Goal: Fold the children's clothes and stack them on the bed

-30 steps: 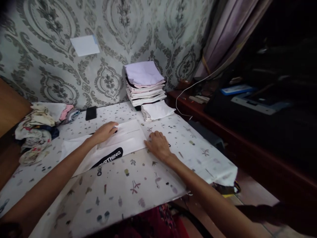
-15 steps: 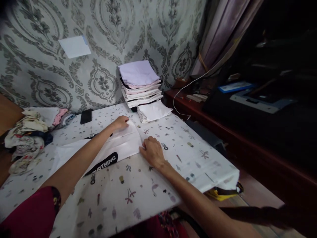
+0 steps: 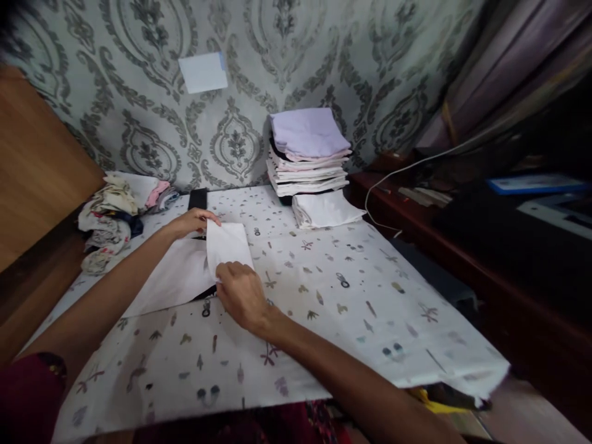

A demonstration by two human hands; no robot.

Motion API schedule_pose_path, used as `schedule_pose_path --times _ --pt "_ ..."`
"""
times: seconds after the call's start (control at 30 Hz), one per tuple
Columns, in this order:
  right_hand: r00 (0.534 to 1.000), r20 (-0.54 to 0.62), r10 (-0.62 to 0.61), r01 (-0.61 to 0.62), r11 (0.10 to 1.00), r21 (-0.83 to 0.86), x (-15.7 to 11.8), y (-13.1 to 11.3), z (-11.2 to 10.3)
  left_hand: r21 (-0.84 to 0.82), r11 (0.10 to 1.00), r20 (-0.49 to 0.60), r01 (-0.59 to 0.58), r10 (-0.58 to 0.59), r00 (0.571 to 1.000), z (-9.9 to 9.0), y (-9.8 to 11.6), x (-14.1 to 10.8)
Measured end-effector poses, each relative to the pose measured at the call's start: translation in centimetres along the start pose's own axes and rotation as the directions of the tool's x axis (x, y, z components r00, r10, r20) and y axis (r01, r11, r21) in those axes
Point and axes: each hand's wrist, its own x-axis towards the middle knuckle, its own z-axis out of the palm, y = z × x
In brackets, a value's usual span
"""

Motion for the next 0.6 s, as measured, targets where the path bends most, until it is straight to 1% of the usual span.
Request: schedule_pose_path --times 0.07,0.1,0.17,0.23,0.33,0.4,0.5,0.6 --pt "0.991 0.079 -0.109 0.12 0.982 -0.144 0.3 -0.7 1.4 -0.05 0.998 -0.002 0.049 -0.049 0.999 -0.2 -1.4 -0.7" --pt "0.984 0.106 -0.142 0.16 0.969 -0.189 0.3 -0.9 1.9 -0.071 0.996 -0.005 0.063 -0.063 0.998 -0.1 -1.9 -0.9" --pt "0.977 0.128 -0.172 0.199 0.95 -0.24 0.3 -0.8 2.5 -0.104 0.992 -0.012 0.071 -0.072 0.997 0.2 -2.8 -0.9" --pt "0.975 0.119 -0.187 0.213 0.941 -0.262 0.1 -0.5 2.8 -0.125 0.99 -0.021 0.064 -0.067 0.998 0.7 -3.3 -0.7" --pt "0.974 0.095 -0.207 0.225 0.937 -0.269 -0.1 -0.2 3.2 -0.114 0.993 -0.043 0.039 -0.044 0.998 1.2 -3.9 0.0" --pt "0.971 0.091 -0.221 0.238 0.935 -0.262 -0.1 -0.1 3.5 -0.074 0.997 -0.066 0.019 -0.024 0.998 1.3 -4.2 0.3" --pt "0.961 0.102 -0.257 0.273 0.94 -0.203 -0.2 -0.2 3.8 0.039 0.999 -0.124 -0.011 0.015 0.992 0.9 -4.6 0.5" --pt "0.955 0.08 -0.287 0.295 0.949 -0.109 -0.3 0.0 3.8 0.157 0.987 -0.215 -0.047 0.08 0.973 0.8 -4.5 0.0"
